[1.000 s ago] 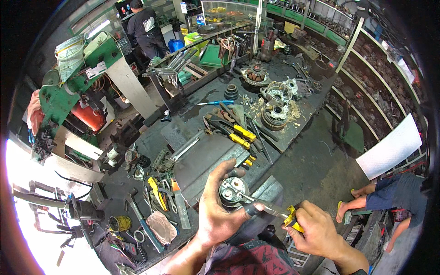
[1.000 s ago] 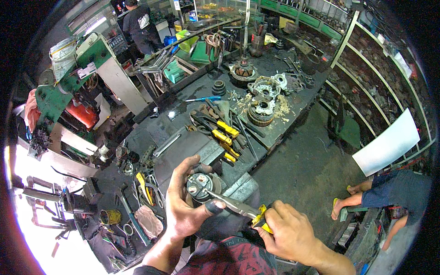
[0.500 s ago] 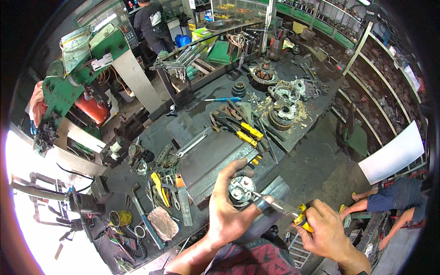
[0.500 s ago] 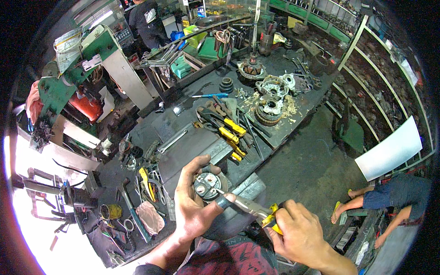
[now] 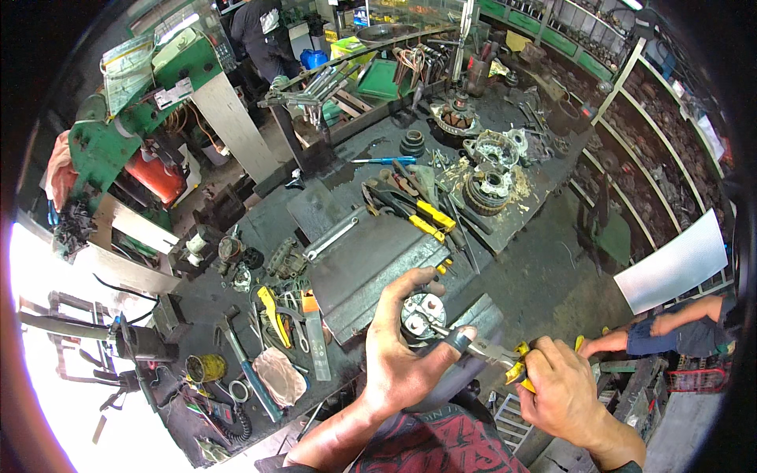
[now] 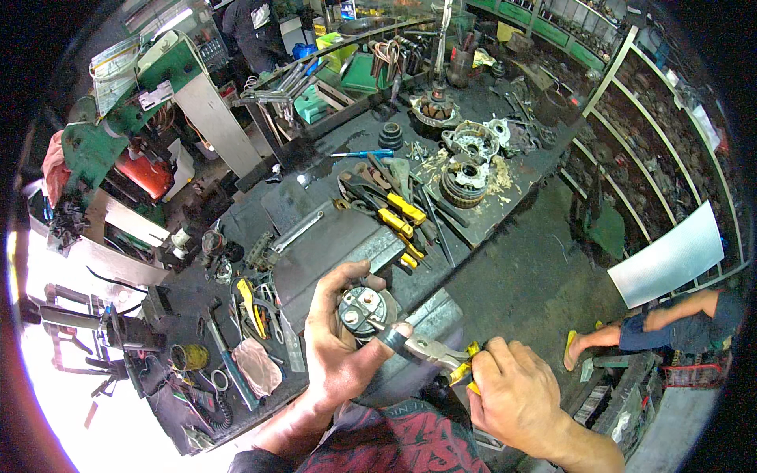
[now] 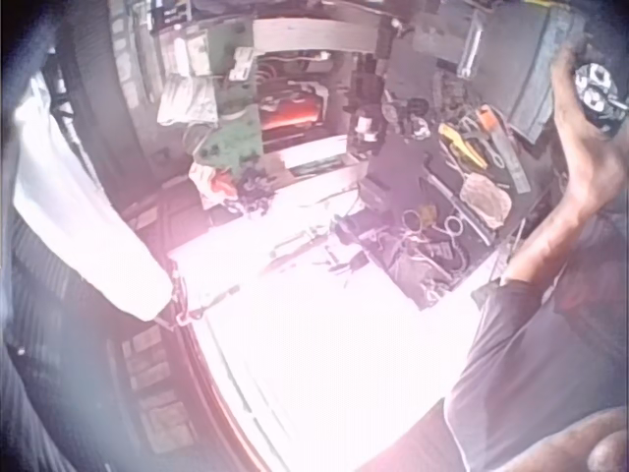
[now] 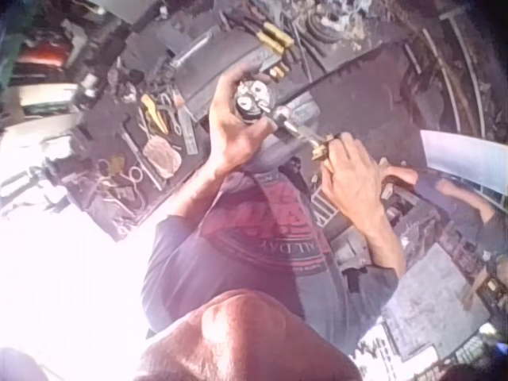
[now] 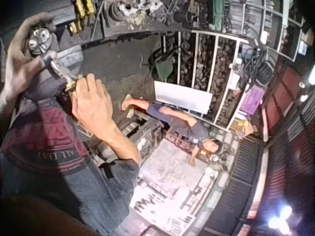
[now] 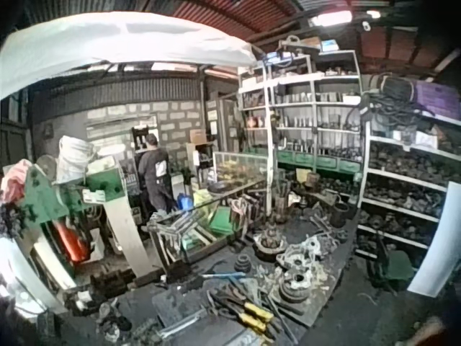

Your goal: The person uses a hammer to tap a cylindrical metal part held in a vise, then uses pliers to adjust internal components. The person continues to manipulate the part with various tools on a cluttered workbench.

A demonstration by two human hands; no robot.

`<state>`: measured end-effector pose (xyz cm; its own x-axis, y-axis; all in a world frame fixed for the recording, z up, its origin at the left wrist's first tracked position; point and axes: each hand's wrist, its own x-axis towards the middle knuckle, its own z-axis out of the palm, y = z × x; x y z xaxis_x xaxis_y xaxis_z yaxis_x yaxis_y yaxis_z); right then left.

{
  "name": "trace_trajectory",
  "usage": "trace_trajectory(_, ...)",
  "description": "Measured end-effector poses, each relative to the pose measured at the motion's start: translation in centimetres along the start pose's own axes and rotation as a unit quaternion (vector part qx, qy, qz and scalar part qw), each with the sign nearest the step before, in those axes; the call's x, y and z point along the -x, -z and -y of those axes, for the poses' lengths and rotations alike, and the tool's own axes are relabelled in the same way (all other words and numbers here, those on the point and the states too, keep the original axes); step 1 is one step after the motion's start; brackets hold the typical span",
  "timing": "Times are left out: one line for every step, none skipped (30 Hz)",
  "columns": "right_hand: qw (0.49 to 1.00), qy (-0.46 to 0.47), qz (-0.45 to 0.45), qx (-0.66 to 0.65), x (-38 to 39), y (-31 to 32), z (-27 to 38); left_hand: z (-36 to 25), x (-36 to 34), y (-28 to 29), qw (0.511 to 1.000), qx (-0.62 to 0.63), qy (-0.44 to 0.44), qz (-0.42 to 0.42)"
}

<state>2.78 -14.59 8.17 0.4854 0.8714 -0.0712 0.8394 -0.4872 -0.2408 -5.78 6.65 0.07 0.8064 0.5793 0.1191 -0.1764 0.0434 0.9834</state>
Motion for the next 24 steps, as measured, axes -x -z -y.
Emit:
trace_trajectory(1.000, 0.009, -0.008, 0.023, 0.0, 0.0, 0.1, 0.1, 0.1, 0.0, 1.000, 0.003, -0.002, 0.000)
trace_trajectory(0.999, 0.015, -0.012, 0.044, 0.1, 0.0, 0.2, 0.2, 0.2, 0.1, 1.000, 0.003, -0.002, -0.001)
trace_trajectory(0.997, 0.017, -0.018, 0.068, 0.1, 0.0, 0.3, 0.3, 0.3, 0.1, 1.000, 0.003, -0.002, -0.001)
trace_trajectory(0.996, 0.025, -0.023, 0.084, 0.2, 0.0, 0.3, 0.4, 0.3, 0.2, 1.000, 0.002, -0.003, -0.001)
trace_trajectory(0.994, 0.030, -0.030, 0.102, 0.3, 0.0, 0.3, 0.5, 0.3, 0.2, 1.000, 0.001, -0.005, 0.000)
trace_trajectory(0.991, 0.035, -0.039, 0.121, 0.3, 0.0, 0.3, 0.6, 0.2, 0.2, 1.000, -0.006, -0.010, -0.002)
trace_trajectory(0.992, 0.035, -0.042, 0.116, 0.3, 0.1, 0.2, 0.6, 0.1, 0.3, 1.000, 0.005, 0.008, 0.008)
trace_trajectory(0.993, 0.037, -0.042, 0.109, 0.3, 0.2, 0.1, 0.5, 0.0, 0.4, 0.999, 0.010, 0.027, 0.016)
trace_trajectory(0.993, 0.039, -0.041, 0.101, 0.4, 0.3, 0.0, 0.3, 0.0, 0.5, 0.998, 0.013, 0.049, 0.022)
trace_trajectory(0.993, 0.042, -0.059, 0.091, 0.4, 0.5, -0.2, -0.1, 0.1, 0.7, 0.999, -0.050, 0.006, 0.021)
trace_trajectory(0.993, 0.046, -0.076, 0.081, 0.5, 0.7, -0.2, -0.6, 0.1, 1.1, 0.993, -0.114, -0.035, 0.018)
trace_trajectory(0.992, 0.052, -0.093, 0.072, 0.4, 1.0, -0.4, -1.2, 0.0, 1.4, 0.981, -0.184, -0.064, 0.016)
trace_trajectory(0.990, 0.060, -0.119, 0.053, 0.5, 1.1, -0.2, -2.3, 0.6, 2.3, 0.913, -0.348, -0.210, -0.005)
trace_trajectory(0.987, 0.081, -0.119, 0.070, 0.5, 1.5, -0.3, -3.1, 0.9, 3.0, 0.900, -0.340, -0.272, -0.018)
trace_trajectory(0.982, 0.112, -0.127, 0.080, 0.5, 1.9, -0.2, -4.2, 1.7, 3.8, 0.907, -0.327, -0.262, 0.055)
trace_trajectory(0.974, 0.141, -0.155, 0.088, 0.5, 2.3, -0.1, -5.2, 2.5, 4.6, 0.909, -0.312, -0.245, 0.126)
trace_trajectory(0.967, 0.160, -0.170, 0.100, 0.3, 2.6, 0.1, -5.9, 2.7, 5.3, 0.912, -0.281, -0.174, 0.243)
trace_trajectory(0.961, 0.182, -0.170, 0.123, 0.2, 3.1, 0.2, -6.1, 3.1, 5.1, 0.900, -0.284, -0.195, 0.265)
trace_trajectory(0.952, 0.207, -0.174, 0.145, -0.1, 3.8, 0.0, -6.1, 3.0, 5.4, 0.910, -0.232, -0.125, 0.319)
trace_trajectory(0.943, 0.230, -0.168, 0.174, -0.4, 4.3, -0.2, -6.1, 2.9, 5.6, 0.906, -0.181, -0.046, 0.379)
trace_trajectory(0.923, 0.258, -0.182, 0.222, -1.0, 4.9, -0.5, -5.9, 2.5, 5.8, 0.915, -0.144, -0.026, 0.376)
trace_trajectory(0.914, 0.258, -0.209, 0.234, -1.3, 5.2, -0.6, -5.6, 2.1, 6.0, 0.921, -0.105, -0.008, 0.376)
trace_trajectory(0.899, 0.271, -0.281, 0.200, -2.3, 5.5, -1.2, -5.5, 2.0, 6.1, 0.930, -0.062, 0.008, 0.363)
trace_trajectory(0.885, 0.279, -0.338, 0.157, -3.4, 5.5, -1.7, -5.4, 2.0, 6.1, 0.936, -0.054, 0.059, 0.343)
